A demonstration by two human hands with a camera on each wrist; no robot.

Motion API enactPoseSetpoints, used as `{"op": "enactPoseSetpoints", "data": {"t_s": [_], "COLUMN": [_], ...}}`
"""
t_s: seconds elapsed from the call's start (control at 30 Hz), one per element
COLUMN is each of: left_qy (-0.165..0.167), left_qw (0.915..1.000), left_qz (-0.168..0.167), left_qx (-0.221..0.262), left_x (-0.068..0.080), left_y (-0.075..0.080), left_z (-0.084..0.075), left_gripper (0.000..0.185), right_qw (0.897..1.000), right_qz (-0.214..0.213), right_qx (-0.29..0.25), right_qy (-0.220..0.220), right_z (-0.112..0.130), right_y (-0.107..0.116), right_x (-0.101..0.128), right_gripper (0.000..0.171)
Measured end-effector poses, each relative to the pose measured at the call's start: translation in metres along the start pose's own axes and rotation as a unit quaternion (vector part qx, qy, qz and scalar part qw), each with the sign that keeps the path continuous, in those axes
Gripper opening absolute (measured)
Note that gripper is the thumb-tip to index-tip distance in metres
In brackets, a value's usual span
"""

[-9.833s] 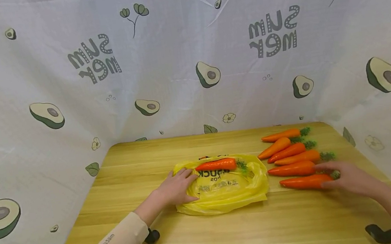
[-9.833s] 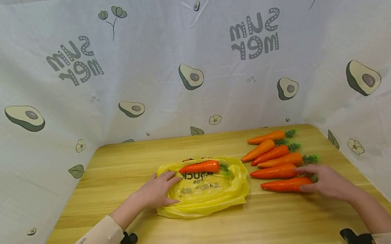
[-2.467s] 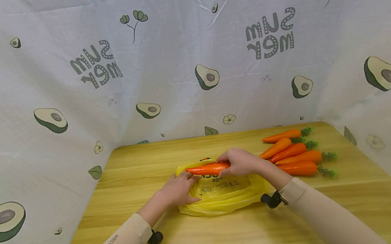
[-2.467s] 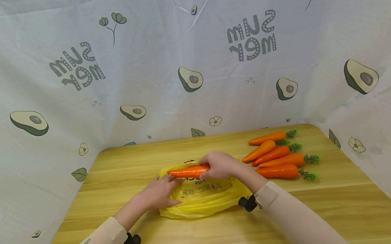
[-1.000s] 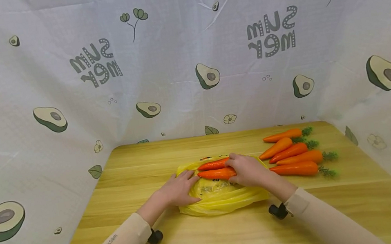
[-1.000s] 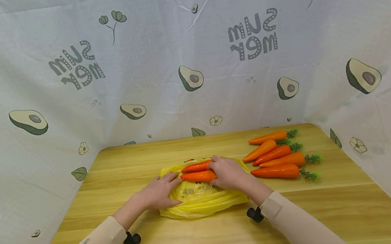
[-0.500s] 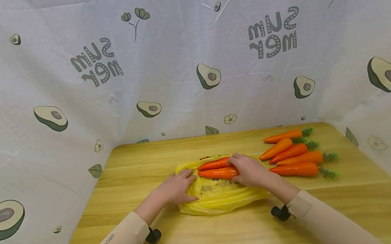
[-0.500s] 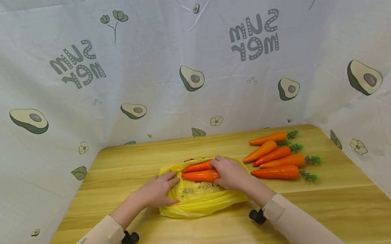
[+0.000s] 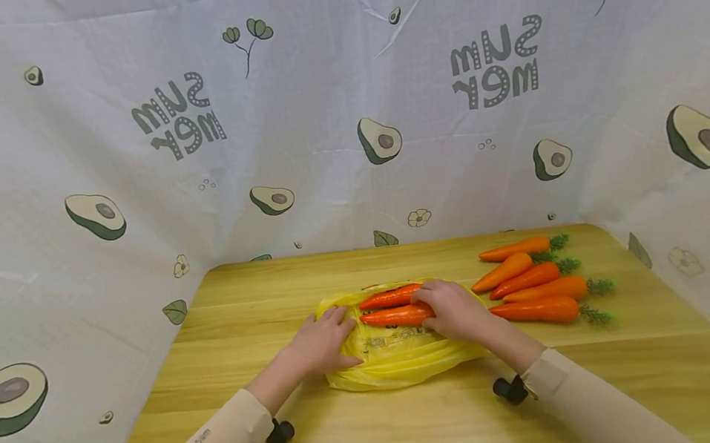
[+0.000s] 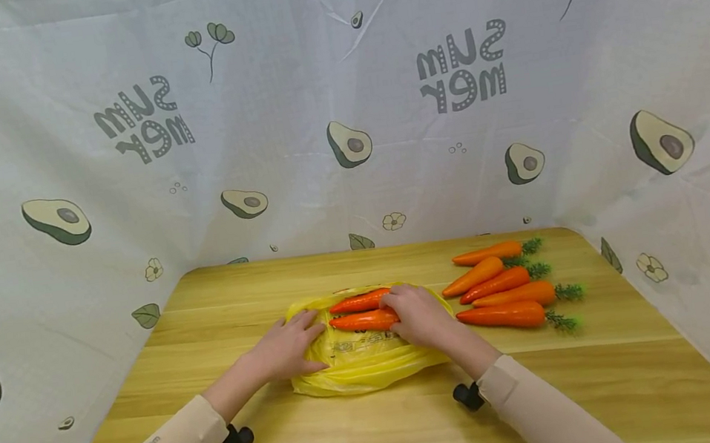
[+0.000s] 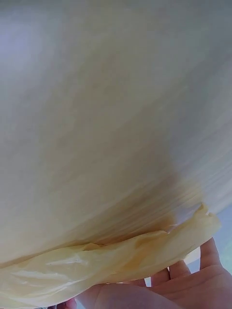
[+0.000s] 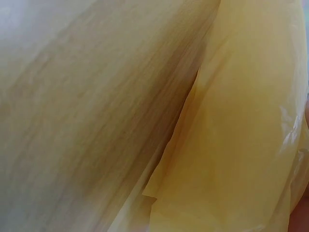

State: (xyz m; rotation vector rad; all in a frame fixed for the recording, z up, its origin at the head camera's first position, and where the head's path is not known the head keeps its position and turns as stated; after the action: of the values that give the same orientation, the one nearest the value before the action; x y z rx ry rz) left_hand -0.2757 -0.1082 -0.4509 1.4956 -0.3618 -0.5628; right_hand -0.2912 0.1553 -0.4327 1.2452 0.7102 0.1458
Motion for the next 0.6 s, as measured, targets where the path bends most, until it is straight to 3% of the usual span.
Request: {"op": "enactPoseSetpoints", "data": {"t_s": [0.4, 0.6], "left_qy": [0.013, 0.020], "left_qw": [0.9991, 0.9996], "left_qz": [-0.039, -0.013], "left_qx": [-0.009, 0.016], "left_x": [0.0031, 0.0047], "left_y": [0.0012, 0.0007], "left_z": [-0.0015, -0.0024], "left_gripper": [0.088, 0.084], "right_qw": [1.000, 1.000], "right_qz": [0.000, -0.002], "right_qx": [-0.005, -0.008], "right_qy": [-0.002, -0.003], "right_z": [-0.0018, -0.0034], "right_y": [0.0007, -0.0005], "right_x": [0.0012, 0.0024], "right_gripper": [0.033, 0.033]}}
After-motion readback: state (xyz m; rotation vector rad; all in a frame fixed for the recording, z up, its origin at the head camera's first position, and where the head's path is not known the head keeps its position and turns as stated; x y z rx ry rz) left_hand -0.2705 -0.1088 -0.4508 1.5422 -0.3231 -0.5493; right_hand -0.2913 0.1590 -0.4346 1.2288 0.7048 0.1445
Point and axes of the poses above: each hand's wrist, its own x-axis away from the middle knuckle, its own y-axis out of the back of the hand, z = x × y, the point moved 2 cm from there along -x, towards the middle knuckle, and after that the axes turned 11 degrees about -z, right-handed, at the moved point
